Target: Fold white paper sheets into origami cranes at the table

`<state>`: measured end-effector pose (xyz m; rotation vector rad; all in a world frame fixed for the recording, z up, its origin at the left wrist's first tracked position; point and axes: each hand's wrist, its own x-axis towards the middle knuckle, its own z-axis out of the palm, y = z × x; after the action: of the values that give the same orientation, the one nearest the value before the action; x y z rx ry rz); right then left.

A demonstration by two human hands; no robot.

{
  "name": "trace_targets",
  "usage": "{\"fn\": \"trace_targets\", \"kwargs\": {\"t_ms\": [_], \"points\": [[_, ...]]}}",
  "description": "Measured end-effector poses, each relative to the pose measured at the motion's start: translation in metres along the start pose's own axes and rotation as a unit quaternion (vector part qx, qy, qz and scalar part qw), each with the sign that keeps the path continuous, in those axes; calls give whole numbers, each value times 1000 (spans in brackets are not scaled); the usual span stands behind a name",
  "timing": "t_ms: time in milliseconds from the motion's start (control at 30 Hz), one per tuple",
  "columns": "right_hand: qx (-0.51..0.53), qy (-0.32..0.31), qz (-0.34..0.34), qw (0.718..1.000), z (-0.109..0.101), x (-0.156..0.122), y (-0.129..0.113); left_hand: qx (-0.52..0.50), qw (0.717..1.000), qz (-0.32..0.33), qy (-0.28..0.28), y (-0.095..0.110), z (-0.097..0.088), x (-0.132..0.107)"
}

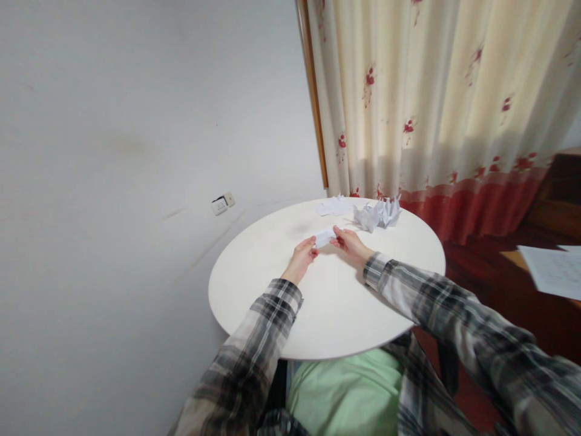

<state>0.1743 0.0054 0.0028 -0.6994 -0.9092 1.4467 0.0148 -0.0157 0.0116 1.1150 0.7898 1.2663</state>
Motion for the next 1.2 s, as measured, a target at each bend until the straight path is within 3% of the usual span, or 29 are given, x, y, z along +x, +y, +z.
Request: {"fn": "trace_targets", "kwargs": {"t_ms": [200,467,600,867,1200], "points": [[-13,40,-49,998,-1,-1,-1,127,992,14,-21,-2,-3,-1],[-50,-3,-43,998,1,-3,1,55,998,2,17,-3,-2,1],[-101,-29,-40,994,1,-5,3,72,997,-10,14,-3,-2,1],[-168,-9,-67,983,0,-7,0,101,994,27,22,-5,-6,4],[-145,-14,-65,987,5,-9,0,68,996,27,51,-5,-7,5]]}}
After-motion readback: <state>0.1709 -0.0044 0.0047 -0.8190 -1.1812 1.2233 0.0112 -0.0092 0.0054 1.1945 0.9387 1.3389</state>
